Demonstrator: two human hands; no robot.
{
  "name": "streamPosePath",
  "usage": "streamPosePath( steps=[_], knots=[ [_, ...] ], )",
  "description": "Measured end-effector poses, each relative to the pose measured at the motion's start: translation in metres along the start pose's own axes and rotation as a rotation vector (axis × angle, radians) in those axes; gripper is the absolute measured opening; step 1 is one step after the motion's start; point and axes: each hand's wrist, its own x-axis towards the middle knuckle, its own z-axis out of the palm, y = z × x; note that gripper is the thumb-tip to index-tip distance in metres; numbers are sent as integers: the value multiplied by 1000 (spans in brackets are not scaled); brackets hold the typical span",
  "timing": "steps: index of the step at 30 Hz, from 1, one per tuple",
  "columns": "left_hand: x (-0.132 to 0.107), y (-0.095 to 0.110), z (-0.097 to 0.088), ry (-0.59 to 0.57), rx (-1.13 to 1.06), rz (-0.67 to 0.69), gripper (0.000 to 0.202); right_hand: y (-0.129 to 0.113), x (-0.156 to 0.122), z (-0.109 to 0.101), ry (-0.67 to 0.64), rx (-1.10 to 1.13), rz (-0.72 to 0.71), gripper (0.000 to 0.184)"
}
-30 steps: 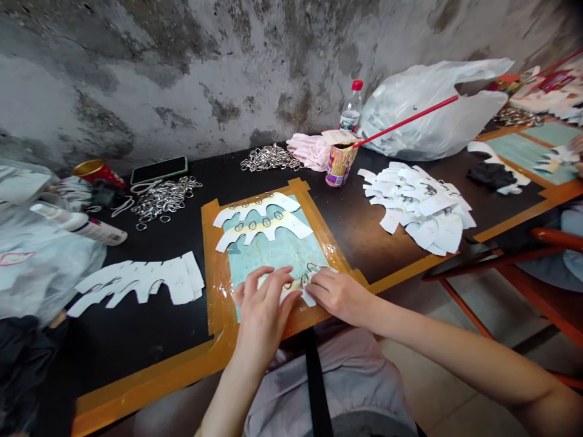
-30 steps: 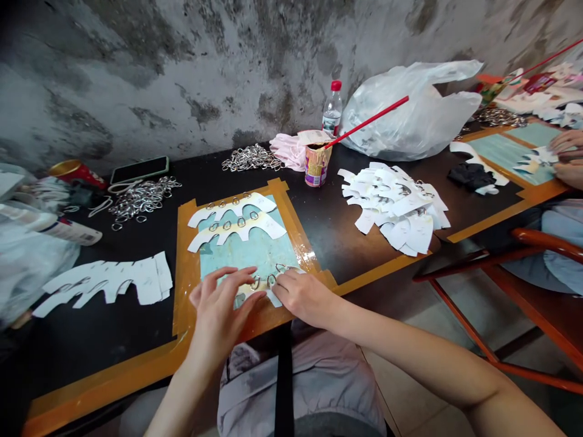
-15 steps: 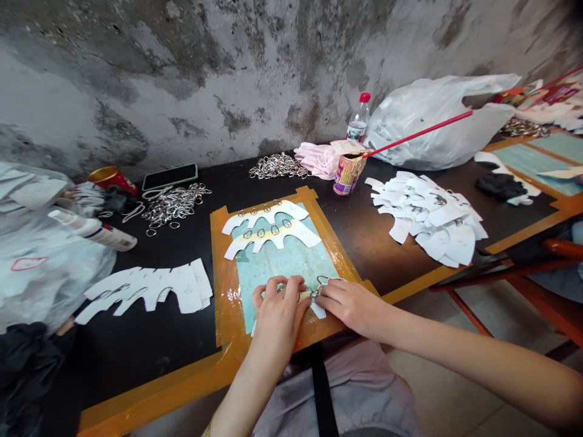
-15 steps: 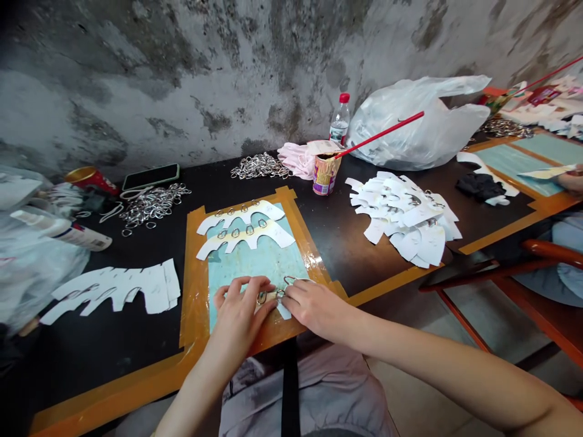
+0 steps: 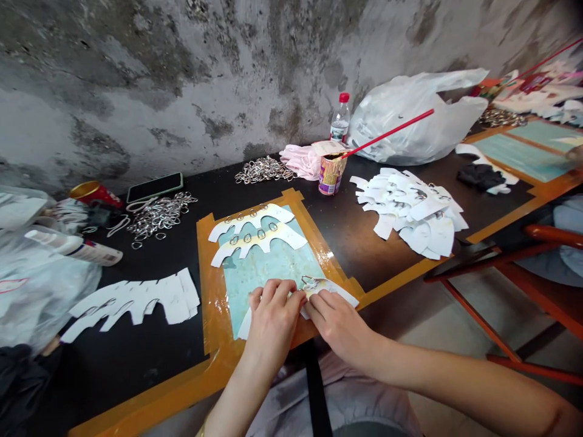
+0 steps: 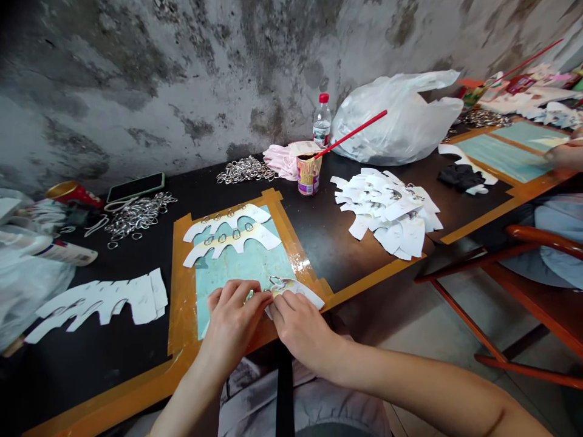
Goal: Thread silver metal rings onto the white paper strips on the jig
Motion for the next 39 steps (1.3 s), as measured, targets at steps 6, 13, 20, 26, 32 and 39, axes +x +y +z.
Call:
streamPosePath(
  steps=[6, 13, 20, 26, 32, 39],
  knots=[
    [-25, -2, 5, -44, 54, 177, 27, -2, -2, -5, -23, 20, 54, 16],
    [-41, 17, 10, -61, 178, -27, 39, -3, 0, -14, -56, 99, 142, 19],
    [-50, 32, 24, -24, 224, -94, 44, 19, 6, -32, 51, 454, 151, 13],
    [-51, 47, 28, 17, 189, -144, 40, 16, 22, -38, -20, 392, 376, 16],
    [-55, 49, 32, 2, 172, -168, 42, 3, 34, -26, -130, 200, 480, 21],
    [-51, 43, 27, 14, 132, -165, 39, 9, 19, -11, 67, 298, 323, 17]
  ],
)
